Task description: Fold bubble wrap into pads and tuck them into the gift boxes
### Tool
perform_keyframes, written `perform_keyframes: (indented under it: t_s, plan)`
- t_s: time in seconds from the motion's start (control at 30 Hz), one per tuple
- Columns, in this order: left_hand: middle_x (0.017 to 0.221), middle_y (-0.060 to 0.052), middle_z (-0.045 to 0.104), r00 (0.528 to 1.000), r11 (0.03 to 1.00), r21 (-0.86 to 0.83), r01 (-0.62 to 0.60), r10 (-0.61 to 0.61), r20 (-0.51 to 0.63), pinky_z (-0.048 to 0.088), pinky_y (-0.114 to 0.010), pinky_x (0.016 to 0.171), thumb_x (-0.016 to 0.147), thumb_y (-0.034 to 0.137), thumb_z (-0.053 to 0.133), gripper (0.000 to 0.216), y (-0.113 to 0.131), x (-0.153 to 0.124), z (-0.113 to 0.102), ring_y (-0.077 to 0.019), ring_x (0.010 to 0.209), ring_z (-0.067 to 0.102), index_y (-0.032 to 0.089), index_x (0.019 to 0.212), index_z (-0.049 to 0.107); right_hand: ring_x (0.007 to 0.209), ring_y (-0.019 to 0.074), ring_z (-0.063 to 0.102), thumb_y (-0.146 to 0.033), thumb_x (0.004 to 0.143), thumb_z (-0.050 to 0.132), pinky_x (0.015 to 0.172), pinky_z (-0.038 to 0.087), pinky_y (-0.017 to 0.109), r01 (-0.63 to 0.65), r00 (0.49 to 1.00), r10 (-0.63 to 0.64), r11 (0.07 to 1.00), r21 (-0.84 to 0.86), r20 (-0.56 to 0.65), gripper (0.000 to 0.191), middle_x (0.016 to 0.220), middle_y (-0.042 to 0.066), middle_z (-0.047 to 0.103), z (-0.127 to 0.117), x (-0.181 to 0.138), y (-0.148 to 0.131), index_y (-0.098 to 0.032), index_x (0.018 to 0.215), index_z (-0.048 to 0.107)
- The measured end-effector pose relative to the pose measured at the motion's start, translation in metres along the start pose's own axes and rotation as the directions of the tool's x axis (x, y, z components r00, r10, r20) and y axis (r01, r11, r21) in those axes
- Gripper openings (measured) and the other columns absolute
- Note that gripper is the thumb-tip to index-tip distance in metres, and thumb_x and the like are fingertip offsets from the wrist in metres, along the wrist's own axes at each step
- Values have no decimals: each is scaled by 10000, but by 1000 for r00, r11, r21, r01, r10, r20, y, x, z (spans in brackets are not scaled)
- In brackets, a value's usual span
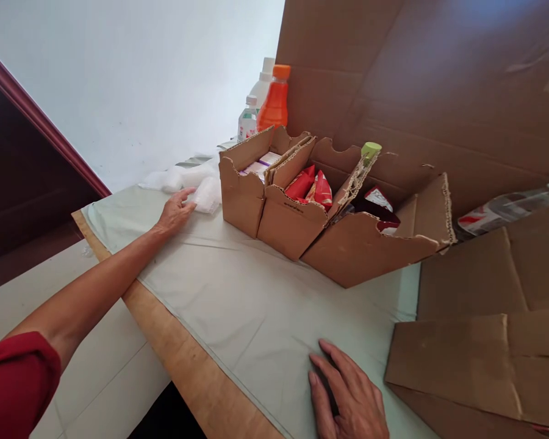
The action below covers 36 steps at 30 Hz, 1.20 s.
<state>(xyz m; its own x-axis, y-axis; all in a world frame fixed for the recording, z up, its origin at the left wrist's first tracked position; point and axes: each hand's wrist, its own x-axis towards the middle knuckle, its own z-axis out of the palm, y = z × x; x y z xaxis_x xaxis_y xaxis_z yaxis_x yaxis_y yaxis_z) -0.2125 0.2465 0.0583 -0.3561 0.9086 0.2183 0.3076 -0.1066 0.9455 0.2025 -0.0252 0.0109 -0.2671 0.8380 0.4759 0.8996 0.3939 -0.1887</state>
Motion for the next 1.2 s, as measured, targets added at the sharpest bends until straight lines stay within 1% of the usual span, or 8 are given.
perform_keyframes:
  t_s: [0.23, 0.4, 0.57, 0.7, 0.8, 0.93, 1.03, 1.2]
  plan:
    - [971, -56, 773, 992, 932, -353, 77, -107, -64, 570, -303, 778, 785, 356, 599, 272, 27, -33, -22, -233, 972, 734, 184, 988, 651, 1077, 306, 702, -388, 1016, 517, 817, 521, 435, -11, 1000, 11, 1000, -8, 26, 265, 1253, 84, 734, -7, 7, -4, -261, 1130, 719]
    - [869, -86, 791, 979, 857, -477, 198, -146, 143, 588, -332, 682, 747, 437, 715, 311, 68, -100, -43, -246, 793, 768, 170, 894, 655, 1087, 321, 713, -417, 990, 544, 808, 577, 464, -87, 996, 86, 992, 89, 17, 275, 1247, 90, 746, -6, 6, -6, -266, 1107, 742]
    - [751, -76, 769, 903, 800, -477, 363, -175, 393, 589, -351, 610, 738, 397, 761, 271, 101, -158, -24, -283, 751, 766, 159, 847, 691, 1247, 348, 648, -516, 959, 576, 522, 566, 320, -357, 934, 338, 880, 315, 115, 372, 1392, 90, 675, -31, 15, -26, -304, 1237, 703]
    - [763, -45, 748, 837, 765, -495, 411, -102, 538, 589, -351, 669, 788, 372, 737, 199, 134, -191, -4, -257, 775, 746, 182, 845, 716, 1316, 337, 602, -567, 872, 695, 932, 589, 472, -374, 927, 320, 798, 472, 195, 682, 1531, 80, 563, -61, 36, -47, -361, 1496, 513]
    - [787, -45, 736, 797, 768, -487, 416, -49, 602, 584, -372, 717, 823, 380, 710, 200, 160, -210, 6, -264, 814, 732, 190, 881, 740, 1235, 328, 636, -638, 765, 778, 963, 564, 472, -423, 906, 292, 592, 686, 306, 829, 1474, 80, 604, -69, 50, -65, -354, 1497, 513]
    - [805, -48, 734, 782, 786, -469, 403, -29, 623, 577, -400, 777, 833, 401, 705, 226, 178, -224, 19, -273, 848, 721, 193, 908, 749, 916, 254, 691, -587, 841, 721, 830, 559, 370, -578, 816, 158, 227, 784, 556, 394, 981, 43, 751, -65, 36, -95, -247, 1036, 756]
    - [810, -44, 743, 747, 851, -403, 338, 17, 664, 545, -330, 707, 845, 398, 696, 226, 170, -226, 34, -211, 760, 689, 183, 888, 751, 818, 203, 656, -566, 872, 703, 764, 520, 309, -662, 743, 178, 53, 748, 645, 357, 857, 29, 725, -60, -5, -116, -212, 844, 734]
    - [729, -36, 701, 625, 999, -15, 29, -6, 781, 491, -308, 619, 877, 358, 571, 301, 130, -227, 80, -168, 630, 600, 141, 1012, 730, 635, 133, 594, -613, 849, 746, 689, 479, 282, -663, 564, 369, -332, 672, 739, 435, 804, 48, 743, -53, -73, -147, -179, 864, 718]
